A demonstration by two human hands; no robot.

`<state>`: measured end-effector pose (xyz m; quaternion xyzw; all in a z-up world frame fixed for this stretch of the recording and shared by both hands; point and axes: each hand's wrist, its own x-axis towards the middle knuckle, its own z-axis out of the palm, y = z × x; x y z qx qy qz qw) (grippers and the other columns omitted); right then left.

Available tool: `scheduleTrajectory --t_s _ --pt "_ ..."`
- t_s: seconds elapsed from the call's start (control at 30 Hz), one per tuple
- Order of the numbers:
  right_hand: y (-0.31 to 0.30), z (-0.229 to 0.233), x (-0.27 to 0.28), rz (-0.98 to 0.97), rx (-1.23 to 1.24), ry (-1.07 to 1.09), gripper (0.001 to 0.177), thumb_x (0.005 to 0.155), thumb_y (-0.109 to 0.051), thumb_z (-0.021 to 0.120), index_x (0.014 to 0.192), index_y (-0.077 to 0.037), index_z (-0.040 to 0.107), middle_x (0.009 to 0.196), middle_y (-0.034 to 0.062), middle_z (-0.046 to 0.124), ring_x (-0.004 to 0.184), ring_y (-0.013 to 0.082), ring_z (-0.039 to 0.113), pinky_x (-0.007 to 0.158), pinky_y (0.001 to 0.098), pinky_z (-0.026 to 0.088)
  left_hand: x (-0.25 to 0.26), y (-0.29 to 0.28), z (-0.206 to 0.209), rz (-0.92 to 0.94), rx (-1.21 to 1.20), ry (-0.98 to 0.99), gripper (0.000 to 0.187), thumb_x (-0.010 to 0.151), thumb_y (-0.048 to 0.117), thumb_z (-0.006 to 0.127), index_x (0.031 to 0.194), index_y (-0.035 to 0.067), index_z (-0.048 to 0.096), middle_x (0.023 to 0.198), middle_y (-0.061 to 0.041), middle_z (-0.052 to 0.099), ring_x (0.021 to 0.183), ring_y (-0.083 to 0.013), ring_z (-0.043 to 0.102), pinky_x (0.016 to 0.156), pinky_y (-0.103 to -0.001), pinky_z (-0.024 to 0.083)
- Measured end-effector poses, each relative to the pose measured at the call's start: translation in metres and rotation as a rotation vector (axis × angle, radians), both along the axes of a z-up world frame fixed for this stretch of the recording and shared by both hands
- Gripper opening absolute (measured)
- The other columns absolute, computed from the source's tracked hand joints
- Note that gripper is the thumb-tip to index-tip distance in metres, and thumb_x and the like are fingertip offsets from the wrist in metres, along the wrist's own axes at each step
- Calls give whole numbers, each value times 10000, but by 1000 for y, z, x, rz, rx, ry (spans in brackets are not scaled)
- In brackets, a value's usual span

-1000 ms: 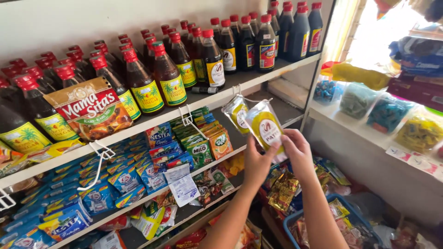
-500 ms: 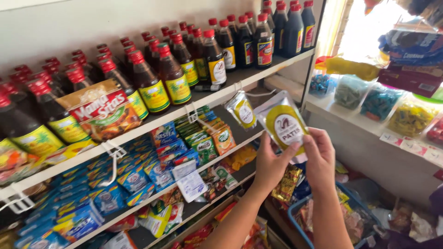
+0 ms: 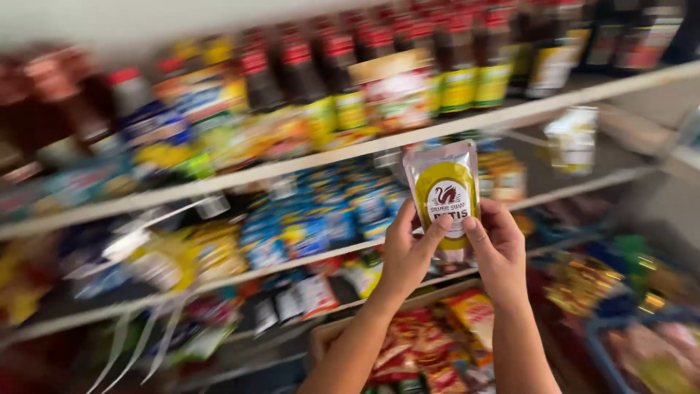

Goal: The person organizes various packaged food items on a store shelf. They repeatedly pick up items like crackers, bread crumbs, and seasoning packets from a cardboard box and place them onto the shelf, arranging them among other products.

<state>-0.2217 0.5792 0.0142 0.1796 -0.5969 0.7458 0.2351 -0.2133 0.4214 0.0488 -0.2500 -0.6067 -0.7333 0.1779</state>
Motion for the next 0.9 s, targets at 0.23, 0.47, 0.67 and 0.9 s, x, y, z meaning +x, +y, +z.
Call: scheduleTrajectory --t_s 0.23,0.47,0.67,0.9 --pt "-206 14 51 288 145 120 604 1011 -116 660 1538 -16 382 1274 85 584 1068 142 565 860 284 472 75 -185 -26 332 -49 -33 367 963 315 725 1163 27 616 984 -21 701 855 -85 641 715 -263 544" --pt "-363 13 81 457 364 385 665 997 -60 644 1587 4 344 1595 170 432 1439 233 437 1177 349 350 133 -334 -50 714 25 -43 301 1029 273 634 1185 16 635 1004 -41 720 879 -107 661 750 -279 549" --pt "-441 23 109 672 393 276 665 972 -77 654 1573 -28 374 1562 143 491 1309 194 518 1074 308 435 158 -411 -59 780 206 -24 366 1051 297 576 1259 -3 606 1091 -69 694 956 -117 636 819 -284 532" --pt "-459 19 115 693 357 288 626 1006 -59 632 1572 -22 368 1499 130 531 1267 159 559 1045 293 465 160 -430 -65 840 142 -50 371 1043 296 591 1231 -22 625 1042 -61 714 907 -101 632 792 -278 527"
